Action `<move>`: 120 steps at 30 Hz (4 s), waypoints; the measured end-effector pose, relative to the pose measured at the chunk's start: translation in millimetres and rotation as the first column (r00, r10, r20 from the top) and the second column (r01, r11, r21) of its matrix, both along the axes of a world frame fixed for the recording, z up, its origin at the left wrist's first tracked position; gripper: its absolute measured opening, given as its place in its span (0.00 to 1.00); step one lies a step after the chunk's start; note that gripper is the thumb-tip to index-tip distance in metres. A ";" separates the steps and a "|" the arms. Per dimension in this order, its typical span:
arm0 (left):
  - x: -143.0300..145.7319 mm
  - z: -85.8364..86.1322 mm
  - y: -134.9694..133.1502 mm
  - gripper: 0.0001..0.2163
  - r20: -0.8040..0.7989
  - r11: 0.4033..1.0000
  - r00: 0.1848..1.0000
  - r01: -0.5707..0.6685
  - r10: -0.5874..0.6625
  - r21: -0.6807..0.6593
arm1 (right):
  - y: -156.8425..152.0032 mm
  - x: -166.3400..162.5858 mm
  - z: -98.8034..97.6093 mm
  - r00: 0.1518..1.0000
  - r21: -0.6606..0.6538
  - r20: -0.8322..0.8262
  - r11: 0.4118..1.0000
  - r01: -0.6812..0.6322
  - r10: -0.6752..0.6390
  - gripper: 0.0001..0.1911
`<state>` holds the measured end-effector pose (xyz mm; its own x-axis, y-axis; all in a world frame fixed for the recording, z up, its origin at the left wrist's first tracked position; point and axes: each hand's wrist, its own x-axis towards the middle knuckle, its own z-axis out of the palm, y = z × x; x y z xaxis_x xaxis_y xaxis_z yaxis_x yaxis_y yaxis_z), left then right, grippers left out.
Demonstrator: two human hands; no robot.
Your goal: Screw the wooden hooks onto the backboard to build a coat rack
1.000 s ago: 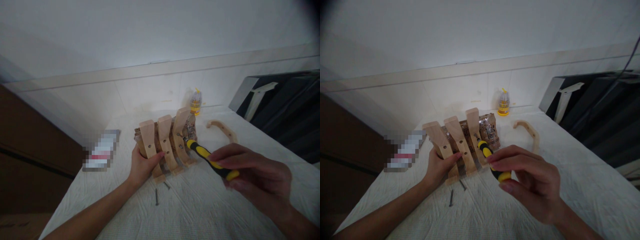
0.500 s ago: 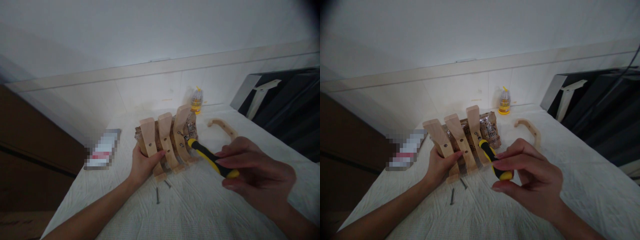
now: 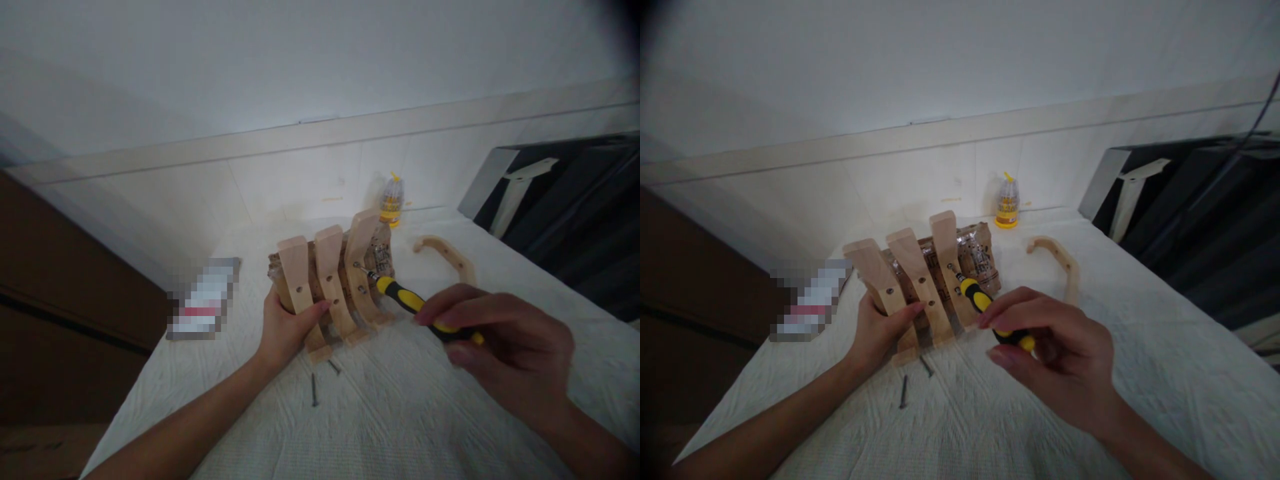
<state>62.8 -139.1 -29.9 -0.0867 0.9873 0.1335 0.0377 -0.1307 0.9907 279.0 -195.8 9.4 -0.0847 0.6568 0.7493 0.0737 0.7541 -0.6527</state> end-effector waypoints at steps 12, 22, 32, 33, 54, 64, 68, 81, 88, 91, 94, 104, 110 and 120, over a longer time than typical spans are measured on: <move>1.3 7.9 -3.8 0.21 -0.049 1.000 0.999 -0.007 0.007 0.000 | -3.0 2.1 3.0 1.000 0.040 -0.003 0.999 -0.025 0.025 0.16; 1.2 6.9 -1.4 0.21 -0.037 1.000 0.999 -0.012 0.012 0.023 | 0.1 0.2 4.3 0.987 -0.078 -0.109 0.989 -0.124 0.116 0.19; 0.5 3.7 -0.7 0.22 0.012 1.000 1.000 -0.009 0.009 -0.002 | 2.3 -1.2 5.8 0.989 0.093 0.121 0.993 0.078 -0.089 0.14; 0.5 4.0 -1.0 0.22 0.004 1.000 1.000 -0.012 0.012 0.004 | 2.0 -1.2 6.2 0.987 0.117 0.098 0.987 0.113 -0.125 0.14; -1.4 0.1 -1.0 0.23 -0.117 0.999 0.993 -0.021 0.024 0.026 | -4.9 7.6 6.3 0.981 -0.026 0.133 0.990 -0.136 0.139 0.17; -0.2 2.6 -1.1 0.23 -0.118 0.999 0.993 -0.029 0.031 0.017 | -1.1 1.9 5.5 0.996 0.254 0.041 0.965 0.066 -0.079 0.19; 0.1 3.8 -1.7 0.20 -0.148 0.999 0.989 -0.014 0.019 0.036 | -3.4 0.5 6.3 0.995 0.220 -0.058 0.972 0.086 -0.075 0.14; -0.3 0.4 1.4 0.21 -0.097 0.999 0.995 -0.030 0.032 0.018 | -0.4 2.6 4.4 0.986 0.000 0.018 0.986 -0.166 0.166 0.19; -0.9 -2.1 0.7 0.23 -0.039 1.000 0.999 -0.001 0.000 -0.003 | -3.6 3.2 0.7 0.970 -0.057 -0.048 0.969 -0.241 0.238 0.18; -1.2 -0.9 0.1 0.23 -0.065 1.000 0.998 -0.007 0.007 0.000 | 0.6 6.6 5.4 0.996 0.076 0.037 0.994 -0.079 0.076 0.16; -1.3 -1.2 0.3 0.24 -0.069 1.000 0.998 -0.014 0.014 0.006 | 4.5 8.4 9.4 0.998 0.197 0.042 0.979 0.044 -0.053 0.13; -2.0 -2.3 1.9 0.23 -0.085 1.000 0.996 -0.017 0.017 0.006 | 4.0 4.2 3.9 0.998 0.076 -0.054 0.997 -0.025 0.029 0.16; -0.8 -1.2 1.6 0.22 -0.067 1.000 0.998 -0.015 0.015 0.012 | -0.1 9.4 6.7 0.969 -0.033 0.141 0.979 -0.199 0.202 0.16; -0.5 1.0 0.1 0.24 -0.114 1.000 0.993 -0.016 0.017 0.012 | 8.4 8.1 4.9 0.986 0.100 -0.124 0.987 0.124 -0.111 0.04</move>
<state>62.3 -139.0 -28.9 -0.0867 0.9842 0.1546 0.1526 -0.1403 0.9783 287.1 -187.4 14.3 0.0812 0.5722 0.8161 0.0937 0.8107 -0.5778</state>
